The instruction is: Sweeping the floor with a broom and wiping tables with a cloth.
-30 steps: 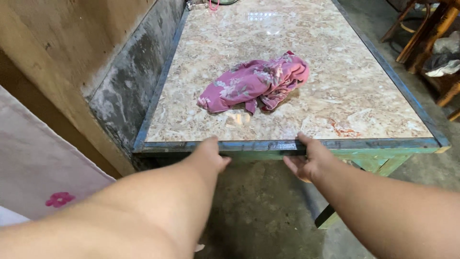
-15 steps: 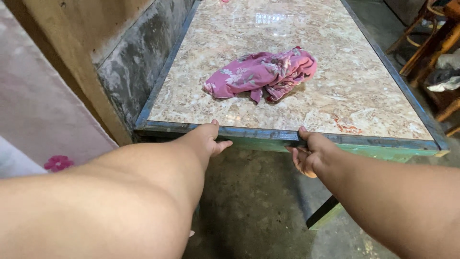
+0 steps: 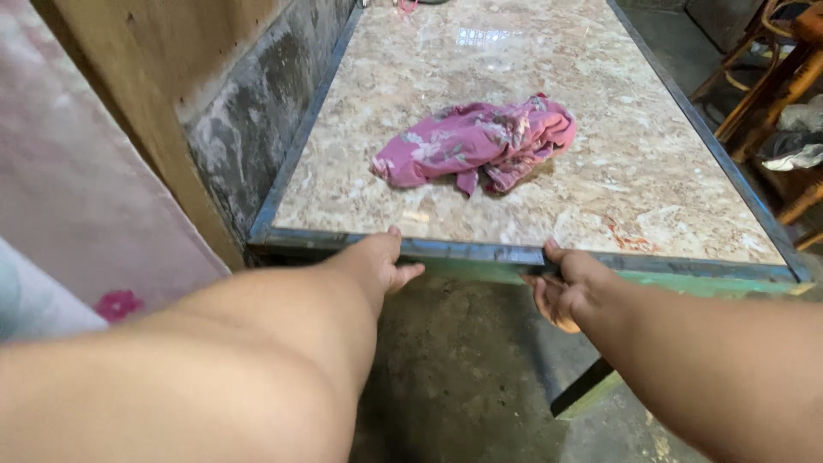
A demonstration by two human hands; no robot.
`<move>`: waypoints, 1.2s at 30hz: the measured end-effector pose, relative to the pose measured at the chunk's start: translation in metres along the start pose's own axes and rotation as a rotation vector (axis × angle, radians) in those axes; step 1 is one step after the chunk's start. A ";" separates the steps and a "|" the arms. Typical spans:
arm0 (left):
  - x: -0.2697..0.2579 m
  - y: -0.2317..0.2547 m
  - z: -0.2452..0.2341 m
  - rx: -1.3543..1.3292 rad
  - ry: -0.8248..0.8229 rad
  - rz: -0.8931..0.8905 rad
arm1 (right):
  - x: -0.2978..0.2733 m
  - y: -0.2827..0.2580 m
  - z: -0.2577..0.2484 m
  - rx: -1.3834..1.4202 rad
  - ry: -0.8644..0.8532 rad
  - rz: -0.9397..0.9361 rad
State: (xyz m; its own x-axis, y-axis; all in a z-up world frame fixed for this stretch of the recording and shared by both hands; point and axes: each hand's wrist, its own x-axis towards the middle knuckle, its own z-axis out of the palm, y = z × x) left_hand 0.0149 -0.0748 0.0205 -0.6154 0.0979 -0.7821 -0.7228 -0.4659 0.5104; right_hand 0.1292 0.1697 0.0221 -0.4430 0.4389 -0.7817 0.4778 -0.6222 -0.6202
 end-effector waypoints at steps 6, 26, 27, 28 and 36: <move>0.076 -0.003 -0.007 0.010 -0.064 -0.020 | 0.016 -0.004 -0.004 0.048 -0.017 -0.013; -0.104 0.039 0.035 1.252 -0.188 0.528 | -0.131 -0.044 -0.068 -1.400 0.326 -1.026; -0.103 0.039 0.040 1.286 -0.194 0.718 | -0.137 -0.051 -0.079 -1.398 0.369 -1.143; -0.114 0.038 0.044 1.291 -0.206 0.719 | -0.162 -0.051 -0.085 -1.394 0.380 -1.137; -0.201 0.010 0.096 1.110 -0.138 0.976 | -0.218 -0.081 -0.122 -1.533 0.580 -1.084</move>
State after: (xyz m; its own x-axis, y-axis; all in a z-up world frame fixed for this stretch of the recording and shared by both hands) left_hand 0.1016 -0.0150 0.2173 -0.9655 0.2589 0.0284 0.1571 0.4918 0.8564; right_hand 0.2802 0.2035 0.2347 -0.8438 0.5067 0.1769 0.5068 0.8607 -0.0478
